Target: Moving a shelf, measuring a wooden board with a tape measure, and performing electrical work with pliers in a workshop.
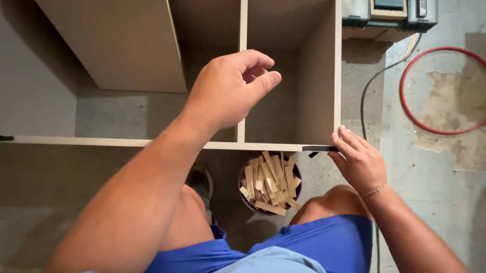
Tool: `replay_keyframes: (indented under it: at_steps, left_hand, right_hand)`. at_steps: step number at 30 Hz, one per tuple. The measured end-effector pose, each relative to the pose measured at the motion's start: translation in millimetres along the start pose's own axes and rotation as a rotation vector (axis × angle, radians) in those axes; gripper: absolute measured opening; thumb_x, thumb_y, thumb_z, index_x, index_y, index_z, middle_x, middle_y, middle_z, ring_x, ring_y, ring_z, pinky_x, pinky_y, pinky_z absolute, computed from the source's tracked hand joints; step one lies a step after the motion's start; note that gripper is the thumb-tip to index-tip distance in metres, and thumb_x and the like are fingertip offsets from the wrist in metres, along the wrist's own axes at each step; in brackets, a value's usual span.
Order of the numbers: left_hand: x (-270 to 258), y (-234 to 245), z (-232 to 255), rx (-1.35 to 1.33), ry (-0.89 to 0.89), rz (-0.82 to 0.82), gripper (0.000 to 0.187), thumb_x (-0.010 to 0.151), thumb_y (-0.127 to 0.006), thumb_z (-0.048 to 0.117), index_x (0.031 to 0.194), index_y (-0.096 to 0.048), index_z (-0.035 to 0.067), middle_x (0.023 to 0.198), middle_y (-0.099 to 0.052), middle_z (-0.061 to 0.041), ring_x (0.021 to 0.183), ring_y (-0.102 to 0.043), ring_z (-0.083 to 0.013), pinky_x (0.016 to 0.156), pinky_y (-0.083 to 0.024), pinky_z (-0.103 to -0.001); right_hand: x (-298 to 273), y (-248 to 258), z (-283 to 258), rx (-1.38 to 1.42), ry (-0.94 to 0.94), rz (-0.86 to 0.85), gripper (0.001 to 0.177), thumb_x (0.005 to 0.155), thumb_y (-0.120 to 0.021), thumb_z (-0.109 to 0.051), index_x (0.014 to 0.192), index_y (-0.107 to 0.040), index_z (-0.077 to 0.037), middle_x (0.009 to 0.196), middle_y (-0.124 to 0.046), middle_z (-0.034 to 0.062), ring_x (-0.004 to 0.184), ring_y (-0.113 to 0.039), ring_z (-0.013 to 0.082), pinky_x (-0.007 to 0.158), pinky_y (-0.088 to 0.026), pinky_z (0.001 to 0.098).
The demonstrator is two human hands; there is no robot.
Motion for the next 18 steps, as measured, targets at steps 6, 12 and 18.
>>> replay_keyframes:
  at_steps: [6, 12, 18]
  left_hand:
    - [35.3, -22.7, -49.5, 0.08, 0.192, 0.063, 0.037, 0.088, -0.069, 0.053, 0.114, -0.076, 0.028, 0.094, -0.078, 0.005, 0.097, -0.074, -0.0179, 0.083, -0.057, -0.035]
    - [57.9, -64.8, -119.0, 0.468, 0.349, 0.037, 0.069, 0.088, -0.067, 0.057, 0.142, -0.055, 0.016, 0.123, -0.073, -0.011, 0.119, -0.069, -0.0322, 0.098, -0.056, -0.049]
    - [92.1, -83.5, -140.0, 0.5, 0.591, -0.017, 0.09, 0.093, -0.059, 0.055, 0.158, -0.025, 0.002, 0.137, -0.064, -0.017, 0.131, -0.061, -0.034, 0.105, -0.052, -0.051]
  right_hand:
    - [-13.0, -12.4, 9.2, -0.044, -0.075, -0.054, 0.057, 0.072, -0.087, -0.027, 0.126, -0.073, -0.015, 0.131, -0.072, 0.0089, 0.11, -0.072, 0.0264, 0.095, -0.059, 0.0357]
    - [-17.9, -18.8, 12.2, 0.108, -0.483, -0.238, 0.057, 0.089, -0.07, -0.054, 0.139, -0.064, -0.028, 0.147, -0.063, -0.0061, 0.121, -0.067, 0.0205, 0.093, -0.058, 0.039]
    - [3.0, -38.6, 12.3, 0.216, -0.913, -0.543, 0.094, 0.093, -0.054, -0.063, 0.167, -0.016, -0.017, 0.154, -0.052, 0.0139, 0.124, -0.064, 0.0384, 0.104, -0.052, 0.0545]
Point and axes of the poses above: each hand's wrist, its own x-axis towards the middle knuckle, its own y-axis out of the back of the hand, z = x × y, the point moved 7 cm from there along x, towards the middle knuckle
